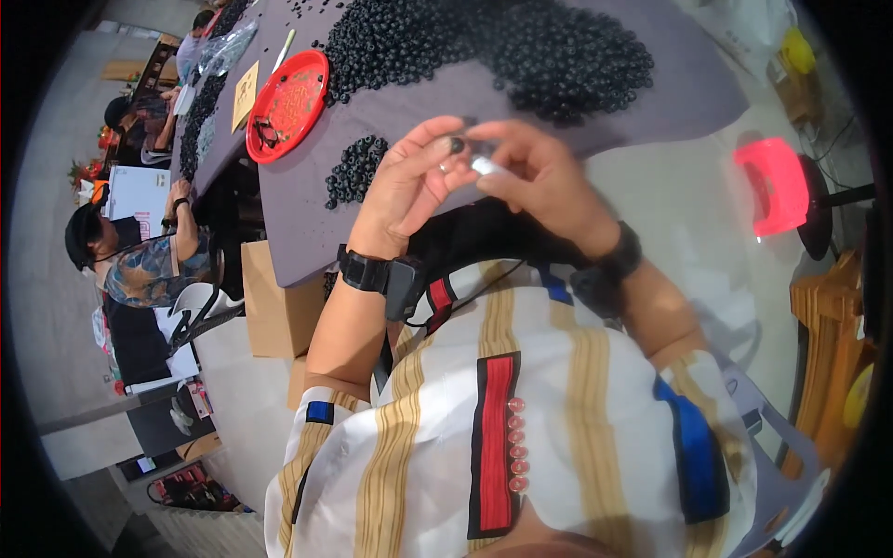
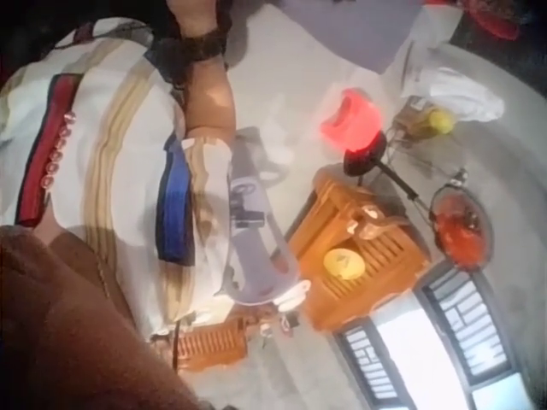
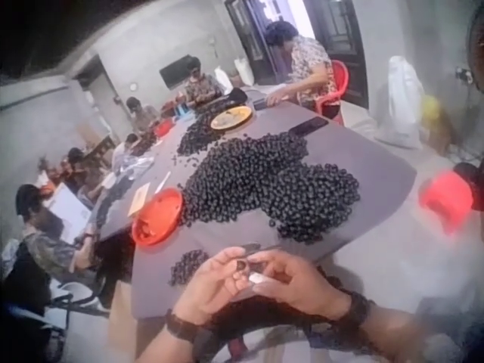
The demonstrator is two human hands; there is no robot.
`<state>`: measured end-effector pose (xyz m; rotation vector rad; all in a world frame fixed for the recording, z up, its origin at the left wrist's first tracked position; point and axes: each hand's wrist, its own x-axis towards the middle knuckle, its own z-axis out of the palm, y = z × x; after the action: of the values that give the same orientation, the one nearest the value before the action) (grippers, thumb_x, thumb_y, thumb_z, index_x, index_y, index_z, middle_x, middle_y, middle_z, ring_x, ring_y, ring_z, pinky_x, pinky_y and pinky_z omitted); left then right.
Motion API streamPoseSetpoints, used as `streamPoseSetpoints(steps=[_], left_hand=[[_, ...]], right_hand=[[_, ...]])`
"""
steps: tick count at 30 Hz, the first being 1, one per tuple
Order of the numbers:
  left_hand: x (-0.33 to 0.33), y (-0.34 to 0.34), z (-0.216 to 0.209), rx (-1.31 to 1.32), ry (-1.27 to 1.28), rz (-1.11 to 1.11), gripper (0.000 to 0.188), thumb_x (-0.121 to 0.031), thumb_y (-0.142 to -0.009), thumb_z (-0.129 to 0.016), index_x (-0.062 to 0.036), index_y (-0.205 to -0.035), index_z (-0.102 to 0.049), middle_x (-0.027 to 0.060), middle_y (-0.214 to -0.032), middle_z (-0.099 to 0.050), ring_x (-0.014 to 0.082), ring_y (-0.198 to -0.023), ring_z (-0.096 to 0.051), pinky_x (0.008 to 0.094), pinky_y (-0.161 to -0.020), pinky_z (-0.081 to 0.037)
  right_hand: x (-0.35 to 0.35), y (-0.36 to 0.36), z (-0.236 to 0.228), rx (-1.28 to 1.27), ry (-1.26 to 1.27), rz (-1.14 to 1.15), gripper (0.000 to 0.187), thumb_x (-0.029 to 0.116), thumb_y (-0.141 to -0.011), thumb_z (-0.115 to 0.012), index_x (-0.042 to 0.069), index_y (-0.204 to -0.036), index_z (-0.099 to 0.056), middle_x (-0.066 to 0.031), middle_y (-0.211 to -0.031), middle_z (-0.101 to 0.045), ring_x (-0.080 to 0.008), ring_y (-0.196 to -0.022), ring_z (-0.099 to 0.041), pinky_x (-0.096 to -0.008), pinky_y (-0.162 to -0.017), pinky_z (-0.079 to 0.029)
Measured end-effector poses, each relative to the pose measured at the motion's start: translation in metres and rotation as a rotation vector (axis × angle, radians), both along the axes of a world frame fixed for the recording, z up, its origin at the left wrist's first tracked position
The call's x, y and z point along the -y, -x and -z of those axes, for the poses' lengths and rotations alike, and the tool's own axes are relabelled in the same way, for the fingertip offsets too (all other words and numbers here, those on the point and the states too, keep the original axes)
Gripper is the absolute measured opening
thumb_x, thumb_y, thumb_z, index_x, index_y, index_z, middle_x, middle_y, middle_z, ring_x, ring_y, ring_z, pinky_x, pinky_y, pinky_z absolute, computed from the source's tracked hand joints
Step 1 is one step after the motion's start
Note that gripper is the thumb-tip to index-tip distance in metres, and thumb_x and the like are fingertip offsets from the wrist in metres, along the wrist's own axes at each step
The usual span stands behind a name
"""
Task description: The person picks up a black plastic component and a white tube, applies a substance from the tube onto the component, and then places it back on the table to repeat the process.
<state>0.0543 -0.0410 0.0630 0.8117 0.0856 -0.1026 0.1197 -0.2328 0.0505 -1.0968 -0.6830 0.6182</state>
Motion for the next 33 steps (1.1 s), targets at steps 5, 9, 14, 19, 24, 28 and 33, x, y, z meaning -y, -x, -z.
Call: streamPoseSetpoints(steps=[5,9,14,19,24,28,33], left_hand=[[0.013,0.002,0.001,-0.022,-0.001,-0.027,0.025,-0.005,-0.093,-0.054,0.0016,-0.116,-0.053,0.0095,-0.097,-0.063,0.016,-0.081,-0.063,0.03,-0.076,-0.055],[0.015,0.003,0.001,-0.03,0.018,-0.028,0.024,-0.006,-0.093,-0.054,0.0011,-0.116,-0.053,0.0095,-0.099,-0.063,0.0165,-0.085,-0.064,0.0296,-0.077,-0.055],[0.014,0.006,0.003,-0.017,0.026,-0.014,0.024,-0.007,-0.093,-0.054,0.0005,-0.116,-0.053,0.01,-0.1,-0.063,0.0168,-0.086,-0.064,0.0301,-0.078,-0.055],[0.013,0.006,0.007,-0.013,0.015,-0.005,0.024,-0.006,-0.093,-0.055,-0.0001,-0.116,-0.054,0.0117,-0.103,-0.063,0.0176,-0.088,-0.064,0.0307,-0.08,-0.054],[0.013,0.004,0.011,0.008,-0.008,0.021,0.027,-0.006,-0.093,-0.054,-0.0005,-0.119,-0.053,0.0162,-0.109,-0.063,0.0215,-0.094,-0.064,0.0317,-0.082,-0.054],[0.016,0.002,0.01,-0.022,0.047,-0.017,0.028,-0.006,-0.093,-0.054,-0.001,-0.121,-0.052,0.0156,-0.109,-0.062,0.0214,-0.094,-0.063,0.0316,-0.082,-0.053],[0.016,0.001,0.009,-0.065,0.104,-0.037,0.027,-0.005,-0.092,-0.056,-0.0002,-0.118,-0.055,0.0107,-0.101,-0.064,0.0173,-0.087,-0.062,0.031,-0.081,-0.054]], right_hand=[[-0.001,-0.001,0.005,0.071,0.02,0.007,0.04,0.008,-0.085,-0.067,0.006,-0.124,-0.056,0.0041,-0.081,-0.059,-0.002,-0.064,-0.051,-0.0162,-0.053,-0.04],[-0.002,-0.002,0.008,0.118,0.014,0.015,0.037,0.008,-0.086,-0.067,0.006,-0.121,-0.059,0.002,-0.089,-0.064,-0.002,-0.065,-0.051,-0.0168,-0.054,-0.04],[-0.002,-0.003,0.012,0.141,0.044,0.019,0.037,0.007,-0.085,-0.067,0.006,-0.122,-0.059,0.0008,-0.092,-0.066,-0.0022,-0.065,-0.051,-0.0173,-0.053,-0.04],[-0.005,-0.004,0.014,0.087,-0.002,0.037,0.03,0.013,-0.085,-0.069,0.006,-0.114,-0.066,0.0065,-0.067,-0.056,-0.0009,-0.056,-0.044,-0.0175,-0.05,-0.035],[-0.008,-0.007,0.012,-0.028,0.043,0.011,0.026,0.013,-0.086,-0.068,0.004,-0.11,-0.067,0.0036,-0.068,-0.062,-0.0015,-0.052,-0.046,-0.0175,-0.046,-0.034],[-0.007,-0.007,0.013,0.002,0.037,0.005,0.028,0.013,-0.086,-0.068,0.004,-0.112,-0.066,0.0025,-0.071,-0.063,-0.0017,-0.054,-0.047,-0.0177,-0.046,-0.035],[-0.006,-0.004,0.016,0.077,0.028,0.029,0.035,0.013,-0.085,-0.069,0.005,-0.118,-0.062,0.0013,-0.075,-0.064,-0.0013,-0.056,-0.048,-0.0174,-0.048,-0.035]])
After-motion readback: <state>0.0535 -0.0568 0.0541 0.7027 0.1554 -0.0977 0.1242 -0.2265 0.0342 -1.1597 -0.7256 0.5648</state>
